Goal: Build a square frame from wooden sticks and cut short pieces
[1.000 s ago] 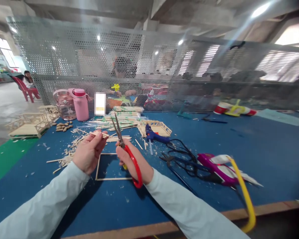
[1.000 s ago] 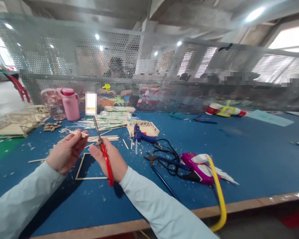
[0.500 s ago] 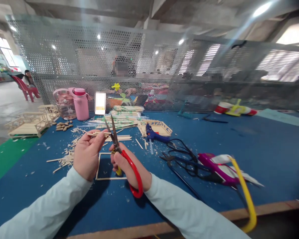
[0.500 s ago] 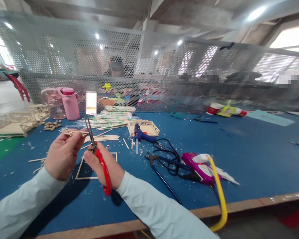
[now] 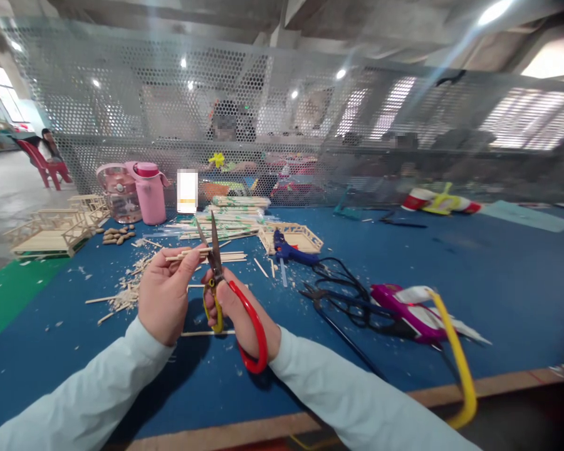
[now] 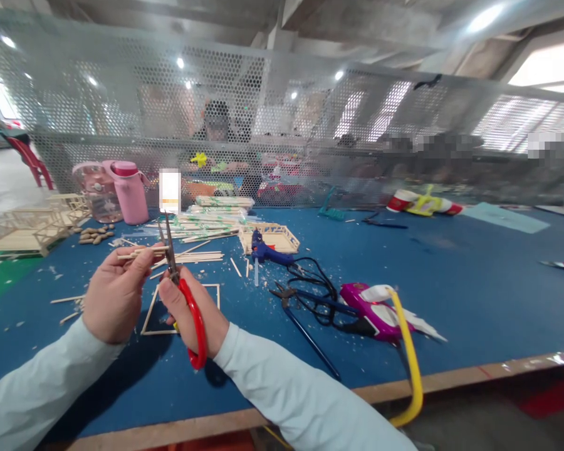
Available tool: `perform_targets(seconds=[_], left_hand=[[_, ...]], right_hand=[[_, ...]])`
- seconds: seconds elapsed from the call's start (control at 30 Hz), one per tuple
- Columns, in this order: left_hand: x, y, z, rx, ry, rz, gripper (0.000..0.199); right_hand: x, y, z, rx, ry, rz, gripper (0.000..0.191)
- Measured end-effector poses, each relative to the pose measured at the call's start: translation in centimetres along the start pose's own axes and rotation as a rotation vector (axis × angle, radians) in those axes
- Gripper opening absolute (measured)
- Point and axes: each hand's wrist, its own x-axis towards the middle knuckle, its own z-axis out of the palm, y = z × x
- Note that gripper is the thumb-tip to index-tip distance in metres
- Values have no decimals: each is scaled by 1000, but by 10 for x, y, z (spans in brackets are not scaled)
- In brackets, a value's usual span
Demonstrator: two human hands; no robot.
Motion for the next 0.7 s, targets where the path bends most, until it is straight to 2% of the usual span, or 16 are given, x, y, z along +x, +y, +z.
perform_targets(seconds=[0.23,0.43,0.7], left_hand=[[-1,0,0,-52,-5,-74,27],[-5,7,5,-159,16,-250,29],[-5,11,4,-200,-41,-309,19]], right_hand=[[-1,1,1,-48,50,-54,47],[1,-3,0,-100,49,-92,53],[2,-8,-3,-122,57,-137,56]])
